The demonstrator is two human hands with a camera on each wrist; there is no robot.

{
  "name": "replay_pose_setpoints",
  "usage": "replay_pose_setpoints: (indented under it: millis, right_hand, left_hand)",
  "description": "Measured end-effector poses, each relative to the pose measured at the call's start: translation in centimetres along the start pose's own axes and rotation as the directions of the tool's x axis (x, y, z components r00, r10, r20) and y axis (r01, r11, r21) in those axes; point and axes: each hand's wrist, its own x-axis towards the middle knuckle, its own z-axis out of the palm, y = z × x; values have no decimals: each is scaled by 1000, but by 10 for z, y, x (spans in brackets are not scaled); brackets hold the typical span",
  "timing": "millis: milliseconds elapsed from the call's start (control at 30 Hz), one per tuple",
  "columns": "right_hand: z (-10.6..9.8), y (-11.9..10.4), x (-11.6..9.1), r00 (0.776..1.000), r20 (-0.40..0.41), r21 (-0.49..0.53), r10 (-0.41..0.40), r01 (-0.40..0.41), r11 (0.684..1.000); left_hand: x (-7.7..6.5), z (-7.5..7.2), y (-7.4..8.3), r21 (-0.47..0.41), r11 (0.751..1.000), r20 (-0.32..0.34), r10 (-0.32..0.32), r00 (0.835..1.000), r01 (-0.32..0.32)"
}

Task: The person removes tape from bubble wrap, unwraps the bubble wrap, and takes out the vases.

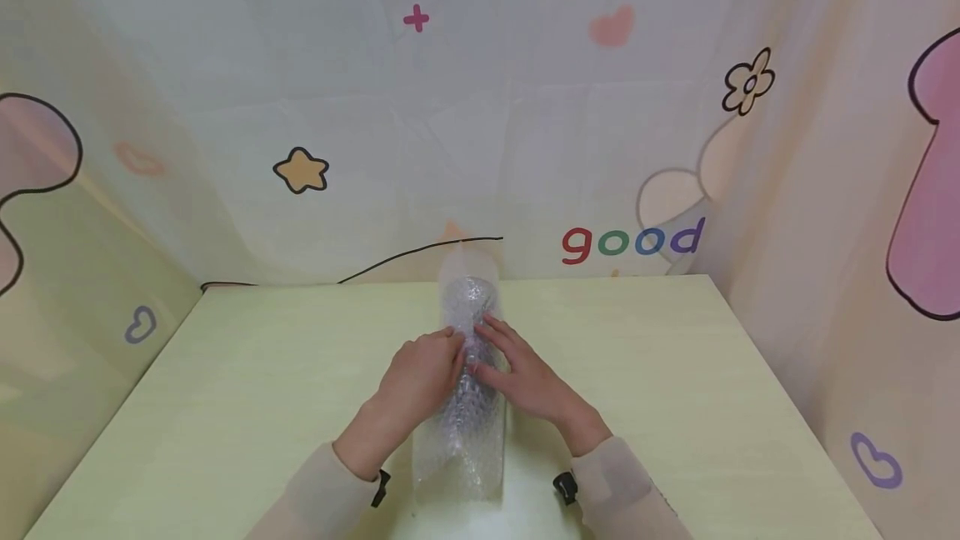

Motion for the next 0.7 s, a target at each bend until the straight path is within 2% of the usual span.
replay_pose_setpoints:
  millis: [300,700]
  right_hand:
    - [0,-2,1,1000,1,3,-1,1,1000]
    - [0,-2,2,1000,14,9,15,-15,1000]
  left_hand:
    - [-1,2,-1,16,1000,-46,25,999,-24]
    - [-2,3,-2,20,1000,-70,24,997,-22]
